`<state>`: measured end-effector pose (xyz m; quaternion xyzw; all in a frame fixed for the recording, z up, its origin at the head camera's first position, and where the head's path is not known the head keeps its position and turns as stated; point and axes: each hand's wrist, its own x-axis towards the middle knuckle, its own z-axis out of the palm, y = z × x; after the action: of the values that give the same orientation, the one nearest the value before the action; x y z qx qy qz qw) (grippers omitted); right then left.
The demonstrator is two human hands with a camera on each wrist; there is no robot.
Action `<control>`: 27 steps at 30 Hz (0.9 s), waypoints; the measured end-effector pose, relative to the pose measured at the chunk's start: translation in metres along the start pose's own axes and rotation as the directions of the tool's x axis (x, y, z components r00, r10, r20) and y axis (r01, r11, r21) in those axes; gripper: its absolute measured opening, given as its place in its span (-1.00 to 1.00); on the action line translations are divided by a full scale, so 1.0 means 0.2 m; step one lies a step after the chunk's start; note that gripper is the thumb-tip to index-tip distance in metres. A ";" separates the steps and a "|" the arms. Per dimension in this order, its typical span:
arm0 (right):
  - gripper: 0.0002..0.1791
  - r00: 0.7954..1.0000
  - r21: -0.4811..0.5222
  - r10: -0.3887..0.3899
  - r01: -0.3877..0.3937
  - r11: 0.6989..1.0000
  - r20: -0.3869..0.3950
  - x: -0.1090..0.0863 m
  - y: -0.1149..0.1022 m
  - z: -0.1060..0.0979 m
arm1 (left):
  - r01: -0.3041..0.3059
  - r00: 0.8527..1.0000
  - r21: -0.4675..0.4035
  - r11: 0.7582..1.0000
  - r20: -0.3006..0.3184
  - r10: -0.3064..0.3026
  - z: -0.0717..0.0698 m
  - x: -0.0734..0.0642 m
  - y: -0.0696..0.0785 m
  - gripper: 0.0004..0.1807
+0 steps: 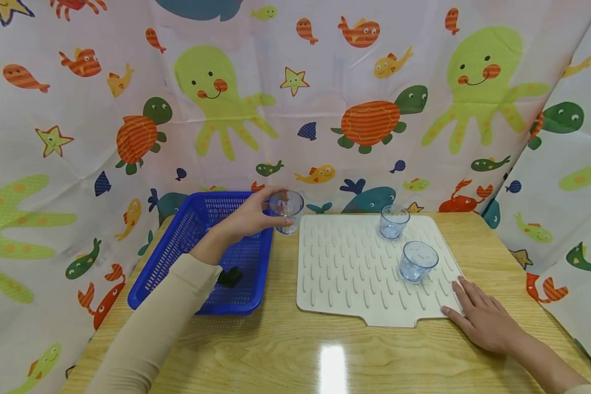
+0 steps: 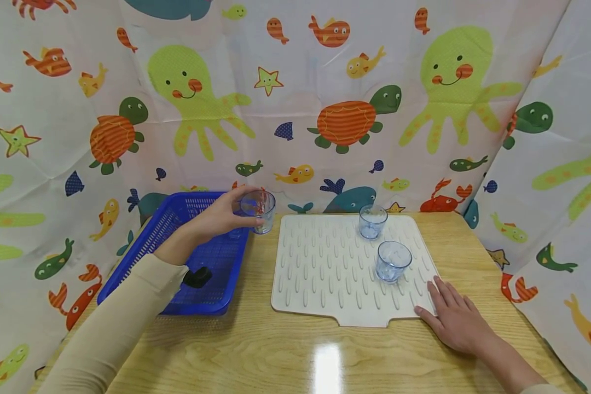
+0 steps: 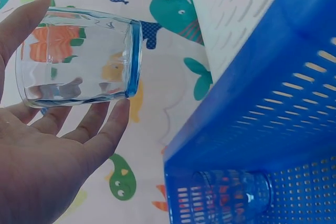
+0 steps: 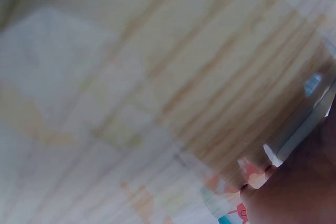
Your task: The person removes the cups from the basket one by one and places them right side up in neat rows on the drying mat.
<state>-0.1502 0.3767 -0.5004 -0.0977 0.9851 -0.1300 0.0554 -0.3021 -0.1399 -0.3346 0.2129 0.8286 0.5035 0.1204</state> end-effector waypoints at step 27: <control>-0.05 1.000 -0.004 0.000 0.000 1.000 -0.009 0.00 0.02 0.02 | -0.045 0.999 0.048 0.998 0.015 0.044 0.09 0.10 0.10 -0.12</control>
<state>-0.1514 0.3801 -0.5054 -0.0971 0.9856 -0.1285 0.0510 -0.3085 -0.1079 -0.3258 0.2377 0.8346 0.4845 0.1100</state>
